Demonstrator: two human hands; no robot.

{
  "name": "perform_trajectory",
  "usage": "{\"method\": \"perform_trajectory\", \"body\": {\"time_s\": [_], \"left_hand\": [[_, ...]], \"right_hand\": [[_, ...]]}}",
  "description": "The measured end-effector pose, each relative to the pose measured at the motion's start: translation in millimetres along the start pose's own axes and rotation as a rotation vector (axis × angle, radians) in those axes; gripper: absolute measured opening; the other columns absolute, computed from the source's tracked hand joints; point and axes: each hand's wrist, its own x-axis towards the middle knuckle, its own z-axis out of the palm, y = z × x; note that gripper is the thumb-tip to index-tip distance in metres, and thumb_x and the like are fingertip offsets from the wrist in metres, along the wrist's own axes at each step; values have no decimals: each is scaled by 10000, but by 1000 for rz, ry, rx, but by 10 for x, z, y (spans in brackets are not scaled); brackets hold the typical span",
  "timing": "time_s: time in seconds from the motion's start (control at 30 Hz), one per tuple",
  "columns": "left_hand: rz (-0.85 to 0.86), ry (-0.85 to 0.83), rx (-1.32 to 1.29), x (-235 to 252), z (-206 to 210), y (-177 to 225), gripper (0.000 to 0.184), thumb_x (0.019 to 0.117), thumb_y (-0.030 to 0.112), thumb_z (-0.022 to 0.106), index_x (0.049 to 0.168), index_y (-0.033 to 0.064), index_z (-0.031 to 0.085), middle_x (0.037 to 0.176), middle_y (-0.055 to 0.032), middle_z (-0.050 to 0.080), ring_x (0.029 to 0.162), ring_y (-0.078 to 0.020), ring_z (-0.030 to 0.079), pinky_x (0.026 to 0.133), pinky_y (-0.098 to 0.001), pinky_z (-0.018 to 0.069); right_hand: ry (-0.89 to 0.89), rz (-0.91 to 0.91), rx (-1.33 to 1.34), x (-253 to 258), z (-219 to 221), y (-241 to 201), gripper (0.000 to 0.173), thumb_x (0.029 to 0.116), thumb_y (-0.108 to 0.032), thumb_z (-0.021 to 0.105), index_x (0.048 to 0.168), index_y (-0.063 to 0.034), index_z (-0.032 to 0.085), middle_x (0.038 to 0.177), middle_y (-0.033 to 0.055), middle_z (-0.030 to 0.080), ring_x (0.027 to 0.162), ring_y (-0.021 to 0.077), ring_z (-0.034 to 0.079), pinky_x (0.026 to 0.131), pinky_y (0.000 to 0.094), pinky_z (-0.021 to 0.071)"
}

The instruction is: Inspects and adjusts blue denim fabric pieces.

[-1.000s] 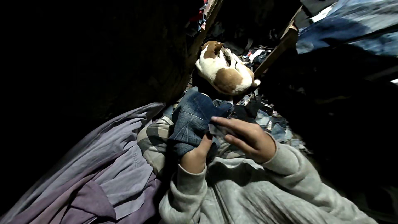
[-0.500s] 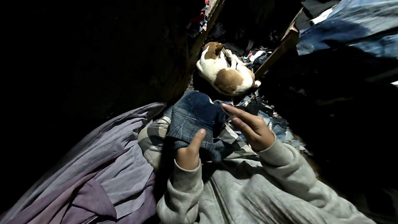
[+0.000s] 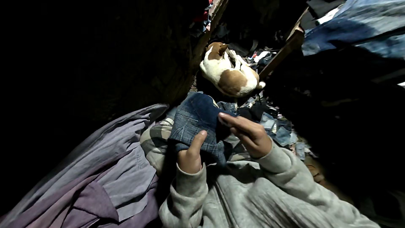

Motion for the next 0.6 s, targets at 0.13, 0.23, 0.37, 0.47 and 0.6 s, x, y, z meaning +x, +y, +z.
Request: {"method": "perform_trajectory", "body": {"time_s": [0.13,0.23,0.37,0.47,0.6], "left_hand": [[-36,34,21,9,5,16,166,887,-126,550,927,25,606,741,10,725,708,-59,720,691,-246,621],[-47,53,5,35,-3,15,156,900,-113,531,916,22,607,733,-5,721,693,-73,719,679,-256,622],[-132,6,-60,76,-22,42,251,970,-37,433,847,60,629,717,-8,722,676,-79,718,656,-258,617],[-175,-58,-135,110,-50,64,363,978,13,334,775,105,619,683,0,711,655,-67,708,634,-247,604],[-95,-112,-203,153,-161,70,399,886,-27,322,651,163,583,634,26,693,622,-32,687,607,-215,579]], "right_hand": [[140,296,167,49,-149,296,421,1074,-227,442,1396,6,581,1086,15,713,746,-69,561,685,146,487],[125,552,280,94,-247,358,538,1049,-241,429,1544,-39,375,751,-76,518,546,-41,421,499,156,385],[59,674,389,64,-81,249,723,925,-222,638,1514,46,315,876,-27,571,620,-35,486,557,155,429],[71,814,519,22,152,301,709,896,-174,685,1483,44,351,984,17,582,689,-6,522,610,165,451],[128,902,838,-1,322,323,649,900,-146,623,1437,7,292,727,-90,499,477,-49,411,463,119,391]]}}
